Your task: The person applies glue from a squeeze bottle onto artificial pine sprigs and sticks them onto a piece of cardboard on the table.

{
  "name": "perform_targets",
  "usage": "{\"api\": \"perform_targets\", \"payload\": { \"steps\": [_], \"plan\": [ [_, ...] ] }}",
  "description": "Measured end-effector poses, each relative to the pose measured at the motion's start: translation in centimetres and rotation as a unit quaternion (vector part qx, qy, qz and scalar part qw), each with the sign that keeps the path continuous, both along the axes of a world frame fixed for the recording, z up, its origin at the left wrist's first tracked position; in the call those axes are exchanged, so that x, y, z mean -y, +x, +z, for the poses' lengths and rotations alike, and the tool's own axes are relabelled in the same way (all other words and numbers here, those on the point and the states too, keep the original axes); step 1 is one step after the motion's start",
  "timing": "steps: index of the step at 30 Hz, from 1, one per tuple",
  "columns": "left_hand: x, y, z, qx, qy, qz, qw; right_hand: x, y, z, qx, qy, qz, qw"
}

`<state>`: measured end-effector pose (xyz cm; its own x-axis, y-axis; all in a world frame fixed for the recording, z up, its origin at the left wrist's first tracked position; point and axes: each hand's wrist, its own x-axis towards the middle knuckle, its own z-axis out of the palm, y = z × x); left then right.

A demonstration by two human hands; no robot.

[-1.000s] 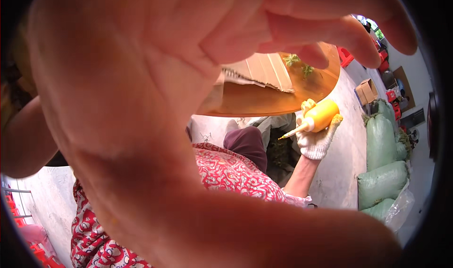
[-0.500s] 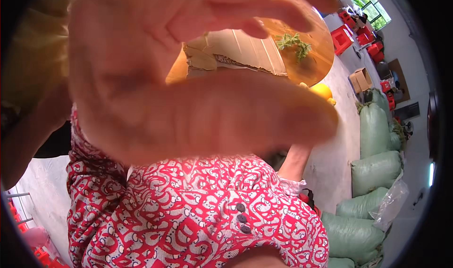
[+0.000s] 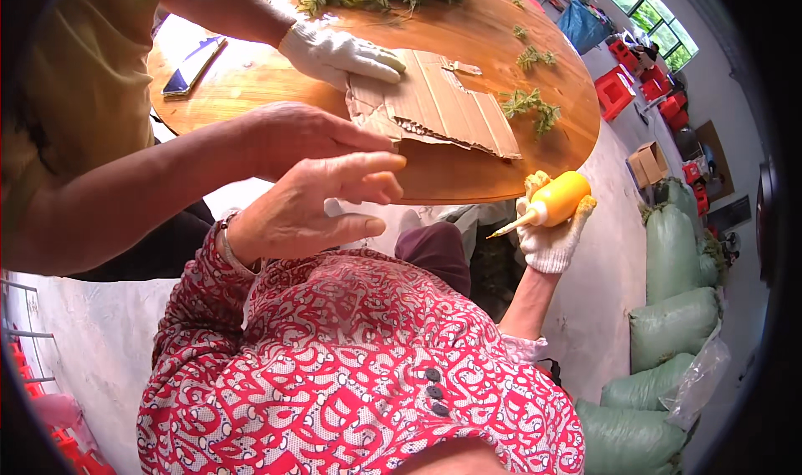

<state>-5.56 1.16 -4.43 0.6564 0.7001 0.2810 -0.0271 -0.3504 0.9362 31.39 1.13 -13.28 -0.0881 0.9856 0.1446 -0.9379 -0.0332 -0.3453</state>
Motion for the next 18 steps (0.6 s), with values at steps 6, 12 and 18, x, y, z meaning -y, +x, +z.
{"api": "perform_targets", "payload": {
  "steps": [6,12,18],
  "plan": [
    [0.2,-0.7,-1.1,-0.076,-0.002,-0.01,0.997,0.2,0.0,-0.2,0.002,-0.019,-0.035,0.999],
    [0.0,0.1,-2.5,-0.088,-0.001,-0.015,0.996,-0.3,0.7,-0.9,-0.013,-0.013,0.005,1.0],
    [-0.7,1.5,-3.2,-0.104,0.02,-0.031,0.994,-1.0,1.8,-1.6,-0.005,-0.011,-0.004,1.0]
  ]
}}
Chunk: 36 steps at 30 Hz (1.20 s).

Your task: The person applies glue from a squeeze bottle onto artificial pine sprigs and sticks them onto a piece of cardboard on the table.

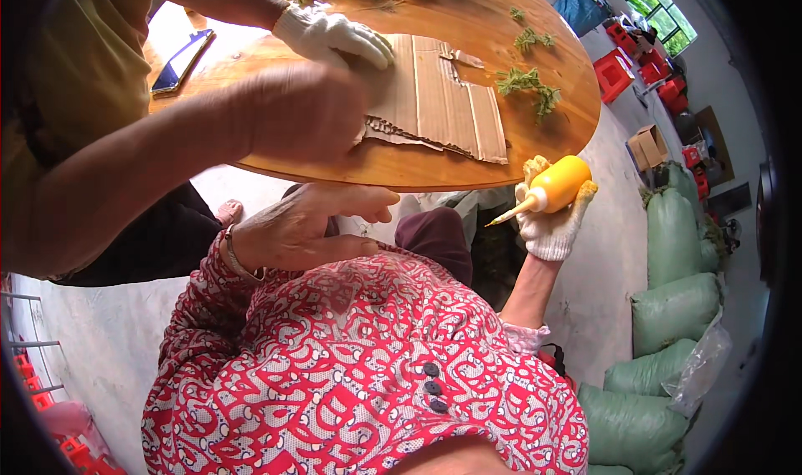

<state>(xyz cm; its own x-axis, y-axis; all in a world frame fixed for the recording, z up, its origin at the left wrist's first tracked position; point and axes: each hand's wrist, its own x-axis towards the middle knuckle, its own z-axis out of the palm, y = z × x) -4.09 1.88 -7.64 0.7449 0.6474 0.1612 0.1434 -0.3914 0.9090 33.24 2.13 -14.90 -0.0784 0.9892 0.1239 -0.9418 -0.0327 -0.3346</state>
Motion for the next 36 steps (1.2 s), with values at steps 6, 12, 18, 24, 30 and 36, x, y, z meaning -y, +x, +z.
{"api": "perform_targets", "payload": {
  "steps": [6,12,18,24,30,36],
  "plan": [
    [-0.6,2.7,0.2,-0.024,0.019,-0.01,0.999,-0.6,2.6,-0.4,-0.002,0.002,-0.022,1.0],
    [-0.9,6.0,0.7,-0.04,0.009,-0.015,0.999,-1.4,5.6,0.3,-0.008,0.039,-0.007,0.999],
    [-0.8,7.5,1.6,-0.026,0.017,-0.019,0.999,-1.8,6.8,0.9,-0.048,0.038,0.028,0.998],
    [-1.2,6.3,2.6,-0.017,0.041,-0.025,0.999,-1.3,5.4,2.4,-0.018,0.043,-0.006,0.999],
    [-1.1,4.2,5.5,-0.022,0.038,-0.016,0.999,-0.7,2.8,5.5,0.007,0.051,-0.028,0.998],
    [-3.5,2.8,7.8,-0.029,0.24,0.107,0.964,-1.0,0.0,10.1,0.044,0.066,-0.049,0.996]
  ]
}}
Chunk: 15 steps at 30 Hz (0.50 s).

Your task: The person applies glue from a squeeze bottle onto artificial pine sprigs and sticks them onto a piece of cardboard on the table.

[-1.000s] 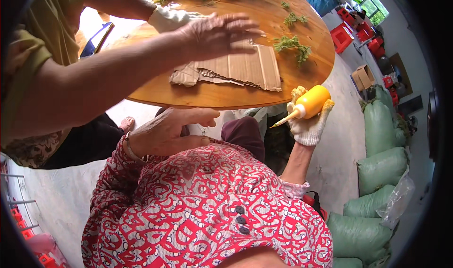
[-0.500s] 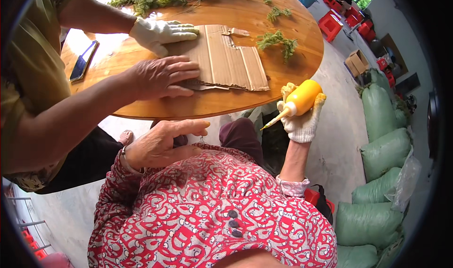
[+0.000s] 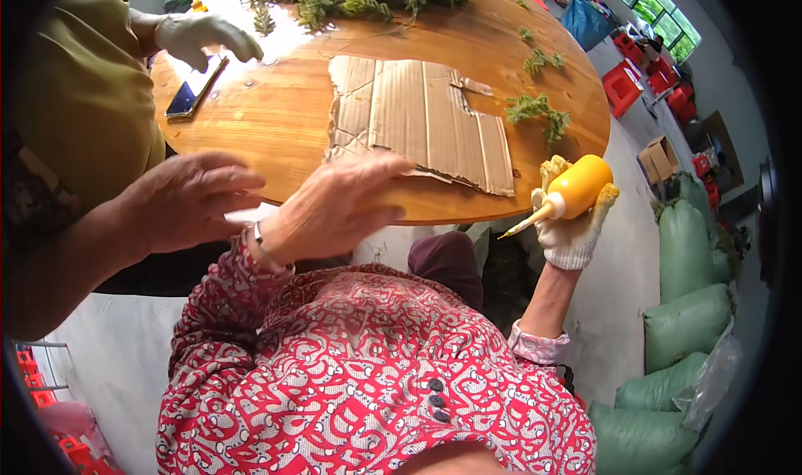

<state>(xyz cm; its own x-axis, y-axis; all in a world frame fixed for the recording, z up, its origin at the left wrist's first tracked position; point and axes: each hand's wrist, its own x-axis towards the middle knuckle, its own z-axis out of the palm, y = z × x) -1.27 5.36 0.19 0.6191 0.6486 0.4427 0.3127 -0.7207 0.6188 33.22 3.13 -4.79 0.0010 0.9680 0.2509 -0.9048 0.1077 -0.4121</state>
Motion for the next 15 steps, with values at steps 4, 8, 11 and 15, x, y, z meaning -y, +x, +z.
{"api": "perform_targets", "payload": {
  "steps": [4,8,11,15],
  "plan": [
    [-5.2,-1.9,0.3,-0.06,0.15,0.116,0.98,-1.6,-2.2,3.4,0.003,0.017,0.025,1.0],
    [-7.3,-3.6,1.6,-0.15,0.164,0.187,0.957,-3.5,-4.9,7.9,0.007,0.027,0.07,0.997],
    [-7.9,-4.0,3.2,-0.239,-0.005,0.124,0.963,-5.9,-7.2,11.5,0.035,0.02,0.089,0.995],
    [-7.3,-4.5,4.0,-0.21,0.039,0.087,0.973,-9.7,-11.0,13.7,0.056,0.003,0.13,0.99]
  ]
}}
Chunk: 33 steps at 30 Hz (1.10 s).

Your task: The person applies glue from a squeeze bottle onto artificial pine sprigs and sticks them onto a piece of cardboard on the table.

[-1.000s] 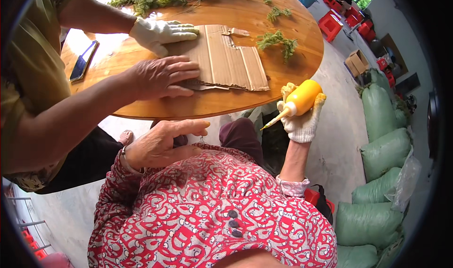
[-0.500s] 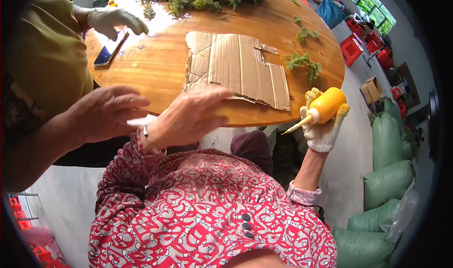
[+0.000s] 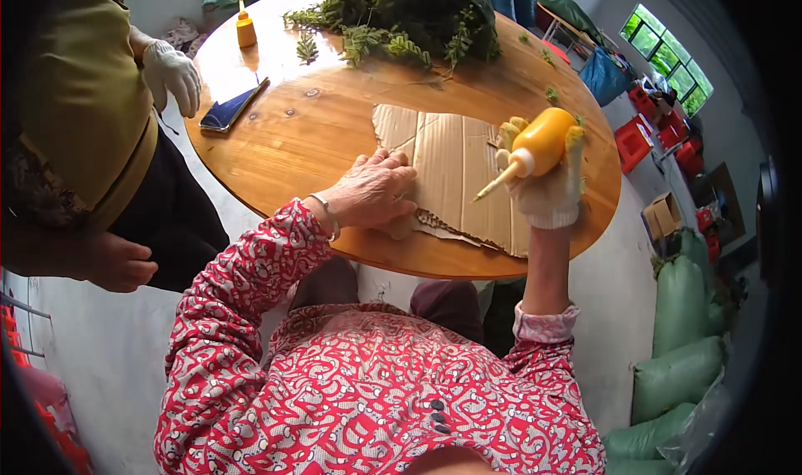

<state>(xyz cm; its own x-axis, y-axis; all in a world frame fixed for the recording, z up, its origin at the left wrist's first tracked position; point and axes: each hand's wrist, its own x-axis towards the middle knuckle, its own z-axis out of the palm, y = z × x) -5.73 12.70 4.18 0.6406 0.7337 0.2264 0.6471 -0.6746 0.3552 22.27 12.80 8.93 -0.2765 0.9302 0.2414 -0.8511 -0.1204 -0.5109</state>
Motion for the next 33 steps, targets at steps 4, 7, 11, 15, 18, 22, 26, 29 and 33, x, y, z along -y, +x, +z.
{"api": "perform_targets", "payload": {
  "steps": [4,7,11,15,18,22,26,29,33],
  "plan": [
    [-3.1,-3.8,3.2,0.053,-0.028,-0.039,0.997,-4.3,-3.2,1.6,0.03,-0.027,0.023,0.999],
    [-7.3,-7.0,5.8,0.096,-0.026,-0.052,0.994,-7.4,-5.1,2.6,0.055,-0.052,0.033,0.997],
    [-16.2,-9.4,8.2,0.108,0.041,-0.018,0.993,-11.2,-7.4,3.4,0.08,-0.075,0.006,0.994],
    [-29.5,-8.1,7.5,0.039,0.064,0.066,0.995,-18.0,-7.8,1.0,0.078,-0.077,-0.005,0.994],
    [-38.5,-6.8,4.5,-0.014,0.142,0.147,0.979,-22.3,-7.7,-1.3,0.073,-0.096,-0.015,0.993],
    [-46.0,-4.6,2.3,-0.045,0.248,0.182,0.95,-26.0,-7.2,-2.9,0.061,-0.131,-0.038,0.989],
    [-51.0,-3.0,1.1,-0.072,0.2,0.228,0.95,-28.7,-6.2,-4.0,0.081,-0.115,-0.057,0.988],
    [-53.5,-2.9,0.2,-0.085,0.128,0.227,0.962,-30.0,-5.9,-4.2,0.08,-0.11,-0.063,0.989],
    [-55.0,-3.5,-1.6,-0.094,0.07,0.21,0.971,-30.3,-5.3,-4.4,0.076,-0.109,-0.066,0.989]
  ]
}}
